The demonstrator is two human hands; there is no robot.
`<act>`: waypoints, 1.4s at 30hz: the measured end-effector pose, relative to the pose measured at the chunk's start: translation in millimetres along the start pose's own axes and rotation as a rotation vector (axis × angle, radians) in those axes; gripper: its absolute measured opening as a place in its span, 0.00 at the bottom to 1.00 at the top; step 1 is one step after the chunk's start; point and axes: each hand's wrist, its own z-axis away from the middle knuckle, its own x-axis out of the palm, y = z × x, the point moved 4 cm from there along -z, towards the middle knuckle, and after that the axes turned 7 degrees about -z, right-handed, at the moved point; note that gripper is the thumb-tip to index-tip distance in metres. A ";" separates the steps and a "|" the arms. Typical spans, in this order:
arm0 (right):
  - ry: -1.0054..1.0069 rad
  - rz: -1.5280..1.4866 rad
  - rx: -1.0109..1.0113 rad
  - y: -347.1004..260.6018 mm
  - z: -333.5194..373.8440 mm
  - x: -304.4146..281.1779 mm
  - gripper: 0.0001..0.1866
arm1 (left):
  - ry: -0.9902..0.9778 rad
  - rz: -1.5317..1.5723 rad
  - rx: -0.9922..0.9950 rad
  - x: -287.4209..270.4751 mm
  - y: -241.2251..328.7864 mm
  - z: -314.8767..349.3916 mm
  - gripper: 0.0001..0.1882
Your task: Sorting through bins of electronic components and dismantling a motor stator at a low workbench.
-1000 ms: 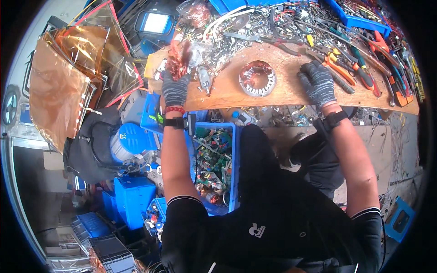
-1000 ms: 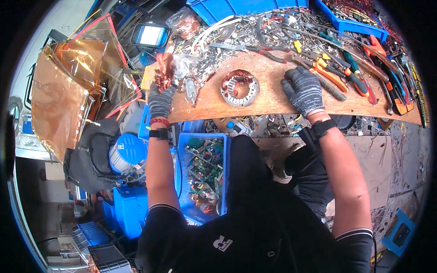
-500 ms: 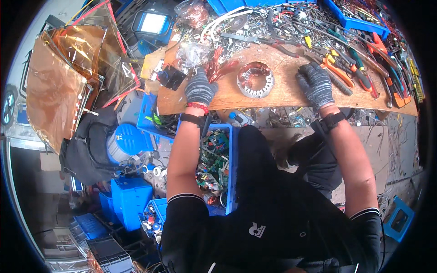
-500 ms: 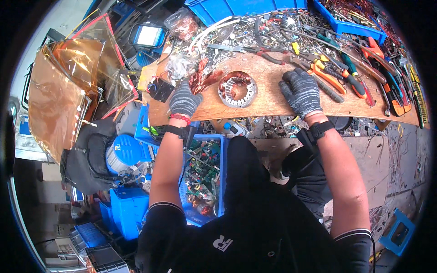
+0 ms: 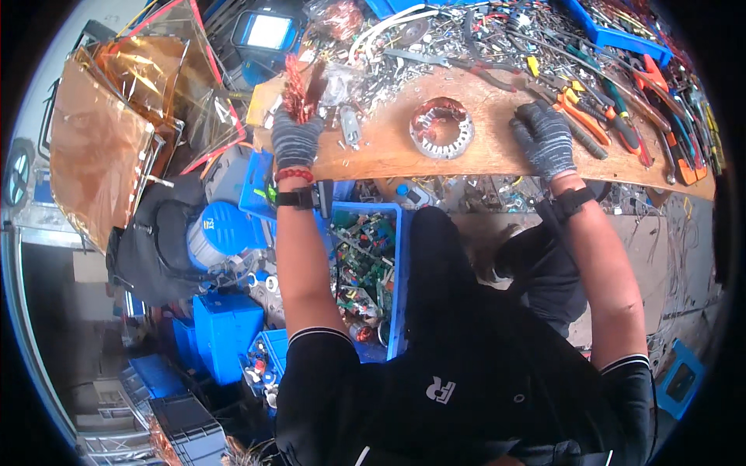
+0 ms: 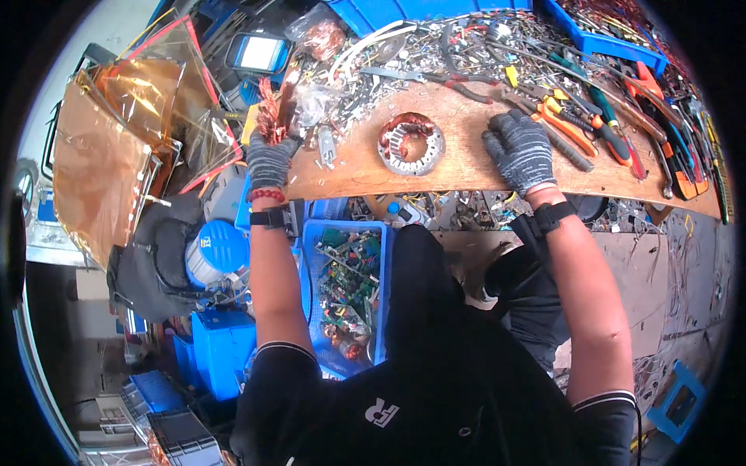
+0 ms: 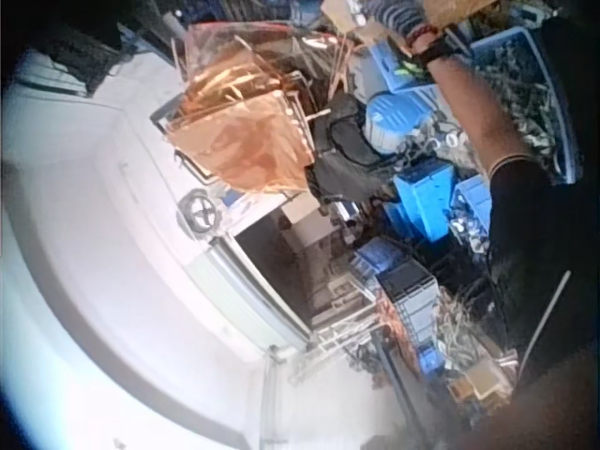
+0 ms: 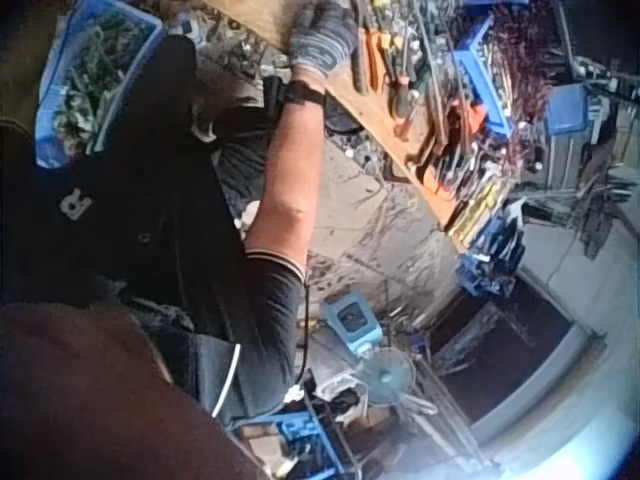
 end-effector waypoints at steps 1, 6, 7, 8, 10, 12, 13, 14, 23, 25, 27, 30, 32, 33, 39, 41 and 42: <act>0.013 -0.012 -0.013 -1.2 0.2 -0.2 0.11 | -0.054 0.050 -0.048 -4.1 -8.7 1.2 0.30; 0.028 0.013 -0.011 0.0 -0.1 0.7 0.10 | -0.172 -0.369 -0.065 6.3 -24.5 30.5 0.41; 0.025 0.015 -0.013 0.8 0.2 1.0 0.11 | -0.220 -0.440 -0.095 12.6 -26.6 36.5 0.42; 0.016 0.021 -0.012 1.6 0.2 1.7 0.11 | -0.303 -0.436 -0.147 17.5 -30.4 41.7 0.44; 0.009 0.038 -0.016 2.9 0.5 2.4 0.11 | -0.324 -0.319 -0.150 22.7 -32.0 46.4 0.44; 0.010 0.056 -0.019 3.4 0.5 2.5 0.12 | -0.262 -0.250 -0.070 21.1 -31.0 45.9 0.43; 0.004 0.051 -0.013 3.6 0.6 2.7 0.12 | -0.226 -0.273 -0.002 19.5 -29.7 45.3 0.42; -0.001 0.045 -0.006 3.7 0.4 2.8 0.12 | -0.219 -0.330 0.017 19.1 -30.1 45.6 0.40; 0.010 0.001 0.008 1.6 0.2 1.3 0.11 | -0.133 -0.242 -0.033 21.9 -29.8 51.7 0.32; 0.004 -0.008 0.011 1.3 0.3 1.1 0.11 | -0.077 -0.136 -0.056 18.1 -30.9 52.0 0.32; 0.012 -0.004 0.007 0.5 0.3 0.5 0.11 | -0.020 -0.089 -0.041 13.4 -31.5 51.7 0.30; 0.007 0.019 0.015 -0.5 -0.1 0.9 0.11 | 0.017 -0.155 -0.038 9.0 -33.4 47.7 0.30; 0.007 0.001 0.026 -0.4 -0.6 0.7 0.11 | -0.083 -0.204 0.038 12.7 -30.8 44.2 0.31; 0.012 0.003 0.008 -1.2 -0.7 0.4 0.11 | -0.130 -0.226 0.086 14.7 -28.7 44.0 0.32; 0.003 0.007 0.020 -0.7 -0.2 -1.0 0.11 | -0.183 -0.239 0.083 10.5 -23.4 39.7 0.38; 0.003 0.026 0.014 -0.8 0.0 -0.6 0.11 | -0.174 -0.162 0.069 3.3 -25.8 37.6 0.38; 0.005 0.017 0.008 -0.9 0.2 -0.2 0.11 | -0.116 -0.217 0.118 -2.8 -26.4 38.4 0.35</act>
